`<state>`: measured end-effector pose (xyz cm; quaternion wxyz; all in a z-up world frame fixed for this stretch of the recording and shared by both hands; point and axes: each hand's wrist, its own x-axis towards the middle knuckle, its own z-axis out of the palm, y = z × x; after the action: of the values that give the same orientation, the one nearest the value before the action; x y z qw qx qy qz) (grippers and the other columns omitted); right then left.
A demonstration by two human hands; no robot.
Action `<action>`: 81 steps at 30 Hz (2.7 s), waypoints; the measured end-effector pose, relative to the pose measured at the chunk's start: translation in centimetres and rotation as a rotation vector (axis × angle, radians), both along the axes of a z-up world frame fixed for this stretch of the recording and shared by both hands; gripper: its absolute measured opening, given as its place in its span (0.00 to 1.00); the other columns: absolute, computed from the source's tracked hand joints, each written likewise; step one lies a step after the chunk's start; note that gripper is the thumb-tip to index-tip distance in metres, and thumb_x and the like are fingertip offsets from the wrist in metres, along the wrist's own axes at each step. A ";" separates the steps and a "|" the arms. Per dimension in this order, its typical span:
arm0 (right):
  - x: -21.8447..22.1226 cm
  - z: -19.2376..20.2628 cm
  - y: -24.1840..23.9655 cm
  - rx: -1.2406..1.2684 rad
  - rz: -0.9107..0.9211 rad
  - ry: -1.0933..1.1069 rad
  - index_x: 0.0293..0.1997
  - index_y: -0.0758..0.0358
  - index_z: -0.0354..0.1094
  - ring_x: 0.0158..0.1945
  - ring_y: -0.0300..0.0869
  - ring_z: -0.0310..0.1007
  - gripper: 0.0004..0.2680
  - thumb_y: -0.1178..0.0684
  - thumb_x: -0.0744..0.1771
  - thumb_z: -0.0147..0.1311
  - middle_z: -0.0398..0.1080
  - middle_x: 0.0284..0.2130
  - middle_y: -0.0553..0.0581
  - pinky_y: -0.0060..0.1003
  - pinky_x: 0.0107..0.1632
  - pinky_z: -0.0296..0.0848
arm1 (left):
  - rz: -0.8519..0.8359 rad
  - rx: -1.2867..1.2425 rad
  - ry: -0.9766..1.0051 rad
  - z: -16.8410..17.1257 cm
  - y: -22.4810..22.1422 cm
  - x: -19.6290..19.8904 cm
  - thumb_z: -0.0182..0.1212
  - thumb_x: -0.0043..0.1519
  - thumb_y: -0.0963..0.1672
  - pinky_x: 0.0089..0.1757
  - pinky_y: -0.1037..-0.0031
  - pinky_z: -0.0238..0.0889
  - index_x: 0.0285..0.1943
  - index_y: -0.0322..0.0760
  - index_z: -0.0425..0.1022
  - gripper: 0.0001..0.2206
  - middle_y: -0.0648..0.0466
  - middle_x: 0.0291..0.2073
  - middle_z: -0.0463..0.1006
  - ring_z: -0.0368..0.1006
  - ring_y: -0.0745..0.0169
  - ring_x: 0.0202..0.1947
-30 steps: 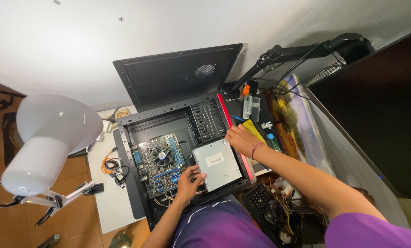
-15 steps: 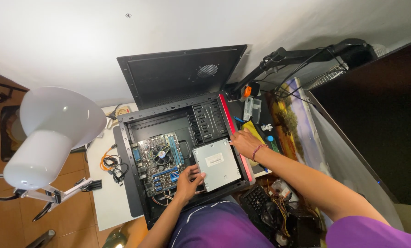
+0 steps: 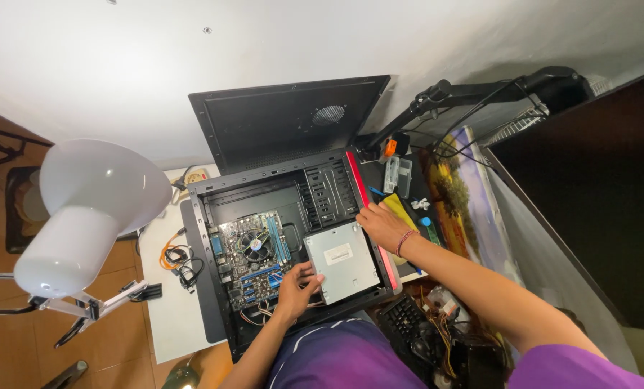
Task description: Installing an internal optical drive into a computer case and connecting SATA and power cables.
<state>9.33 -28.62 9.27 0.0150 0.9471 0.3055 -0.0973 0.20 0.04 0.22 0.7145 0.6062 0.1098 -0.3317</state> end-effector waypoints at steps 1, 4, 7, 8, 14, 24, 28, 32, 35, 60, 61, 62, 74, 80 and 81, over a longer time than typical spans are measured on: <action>0.0 1.0 0.7 0.003 0.000 0.006 0.44 0.63 0.68 0.49 0.47 0.67 0.08 0.61 0.62 0.52 0.69 0.39 0.55 0.41 0.51 0.65 | 0.000 0.003 0.006 -0.4 0.1 -0.3 0.69 0.58 0.43 0.47 0.69 0.78 0.64 0.30 0.70 0.25 0.47 0.52 0.78 0.77 0.60 0.51; 0.4 3.4 1.8 -0.008 -0.130 0.060 0.42 0.65 0.69 0.46 0.52 0.67 0.08 0.55 0.62 0.54 0.69 0.39 0.59 0.47 0.49 0.64 | 0.038 -0.064 -0.024 -0.8 -0.2 0.0 0.69 0.58 0.42 0.47 0.68 0.78 0.62 0.28 0.70 0.24 0.45 0.52 0.79 0.77 0.59 0.50; 0.2 2.5 1.7 -0.221 -0.134 0.133 0.38 0.66 0.71 0.45 0.53 0.69 0.09 0.49 0.68 0.51 0.71 0.38 0.61 0.50 0.51 0.63 | -0.001 0.005 0.002 0.2 0.0 0.1 0.69 0.58 0.43 0.48 0.69 0.79 0.63 0.30 0.71 0.23 0.45 0.52 0.79 0.78 0.58 0.50; 0.1 1.1 1.2 -0.140 -0.144 0.124 0.38 0.65 0.71 0.45 0.52 0.70 0.08 0.51 0.68 0.51 0.71 0.37 0.61 0.50 0.51 0.64 | 0.003 -0.001 0.000 -0.3 0.0 0.0 0.69 0.58 0.43 0.48 0.69 0.78 0.63 0.30 0.70 0.23 0.45 0.53 0.79 0.78 0.59 0.50; 0.3 -1.8 0.1 0.014 -0.086 0.091 0.35 0.63 0.71 0.47 0.50 0.72 0.04 0.55 0.65 0.52 0.71 0.35 0.58 0.45 0.50 0.67 | -0.005 0.006 -0.002 0.0 0.0 0.0 0.69 0.58 0.43 0.48 0.69 0.78 0.62 0.30 0.70 0.23 0.46 0.53 0.78 0.78 0.59 0.50; 0.3 0.8 0.7 0.131 -0.081 0.064 0.36 0.64 0.68 0.46 0.52 0.71 0.06 0.53 0.64 0.54 0.70 0.35 0.59 0.45 0.48 0.67 | 0.008 -0.016 -0.002 -0.3 0.0 -0.2 0.69 0.58 0.43 0.46 0.70 0.77 0.63 0.31 0.72 0.24 0.47 0.52 0.80 0.77 0.61 0.50; 0.0 1.8 0.9 0.029 -0.205 0.118 0.41 0.69 0.67 0.41 0.55 0.73 0.10 0.49 0.69 0.50 0.72 0.33 0.62 0.48 0.48 0.69 | 0.007 -0.011 -0.014 -0.7 -0.1 -0.2 0.70 0.58 0.43 0.46 0.70 0.78 0.63 0.31 0.71 0.24 0.48 0.52 0.80 0.77 0.61 0.50; -0.1 -0.1 0.3 -0.187 -0.173 0.180 0.40 0.66 0.68 0.41 0.55 0.76 0.10 0.50 0.71 0.45 0.73 0.35 0.63 0.49 0.45 0.72 | 0.015 -0.034 -0.011 -1.3 -0.1 -0.4 0.70 0.58 0.43 0.46 0.70 0.78 0.63 0.30 0.71 0.24 0.46 0.52 0.79 0.77 0.60 0.50; 0.1 -0.2 0.1 -0.053 -0.219 0.155 0.40 0.67 0.68 0.41 0.56 0.76 0.10 0.49 0.69 0.50 0.73 0.33 0.63 0.49 0.47 0.72 | 0.019 -0.042 -0.008 -1.1 -0.1 -0.4 0.70 0.58 0.43 0.47 0.70 0.77 0.63 0.30 0.71 0.24 0.46 0.52 0.79 0.77 0.60 0.51; -0.9 1.7 0.5 0.079 -0.417 0.176 0.43 0.60 0.68 0.42 0.57 0.74 0.08 0.47 0.67 0.53 0.74 0.38 0.59 0.52 0.48 0.70 | 0.031 -0.039 -0.012 -1.0 -0.1 -0.4 0.69 0.58 0.42 0.46 0.70 0.78 0.62 0.29 0.71 0.23 0.46 0.52 0.79 0.77 0.60 0.50; -1.1 1.8 0.4 0.080 -0.417 0.177 0.43 0.60 0.68 0.42 0.57 0.74 0.08 0.47 0.67 0.53 0.74 0.38 0.59 0.52 0.48 0.70 | 0.031 -0.038 -0.011 -1.0 -0.1 -0.4 0.69 0.58 0.42 0.46 0.70 0.78 0.62 0.29 0.71 0.23 0.46 0.52 0.79 0.77 0.60 0.50; -1.3 1.9 0.3 0.126 -0.424 0.167 0.43 0.58 0.67 0.42 0.56 0.74 0.07 0.48 0.66 0.54 0.74 0.38 0.57 0.51 0.47 0.69 | 0.029 -0.038 -0.006 -1.0 -0.1 -0.5 0.69 0.58 0.42 0.46 0.70 0.78 0.62 0.29 0.70 0.23 0.46 0.53 0.79 0.77 0.60 0.50; -3.8 2.1 0.4 0.484 -0.659 0.062 0.46 0.56 0.64 0.36 0.55 0.73 0.07 0.52 0.66 0.56 0.73 0.29 0.56 0.50 0.42 0.68 | 0.007 -0.035 -0.011 -1.1 -0.2 -0.4 0.67 0.59 0.41 0.47 0.69 0.78 0.64 0.30 0.69 0.23 0.45 0.53 0.80 0.78 0.59 0.50; -4.6 -0.6 2.6 0.759 -0.977 -0.011 0.48 0.56 0.66 0.34 0.56 0.75 0.10 0.51 0.65 0.57 0.72 0.26 0.59 0.48 0.38 0.71 | 0.013 -0.020 0.011 -0.7 -0.3 -0.4 0.66 0.60 0.41 0.46 0.70 0.77 0.64 0.30 0.69 0.23 0.46 0.54 0.78 0.77 0.60 0.50; -4.6 -0.3 3.4 0.738 -1.067 -0.034 0.46 0.56 0.70 0.35 0.56 0.76 0.10 0.50 0.63 0.60 0.74 0.28 0.59 0.47 0.39 0.72 | 0.010 -0.014 0.018 -0.6 -0.3 -0.5 0.66 0.60 0.41 0.46 0.70 0.77 0.65 0.30 0.69 0.23 0.46 0.54 0.78 0.76 0.60 0.50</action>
<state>4.74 -25.25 9.01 -0.3571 0.9131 -0.1937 0.0350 -0.27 -0.27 -0.35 0.7195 0.5974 0.1170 -0.3342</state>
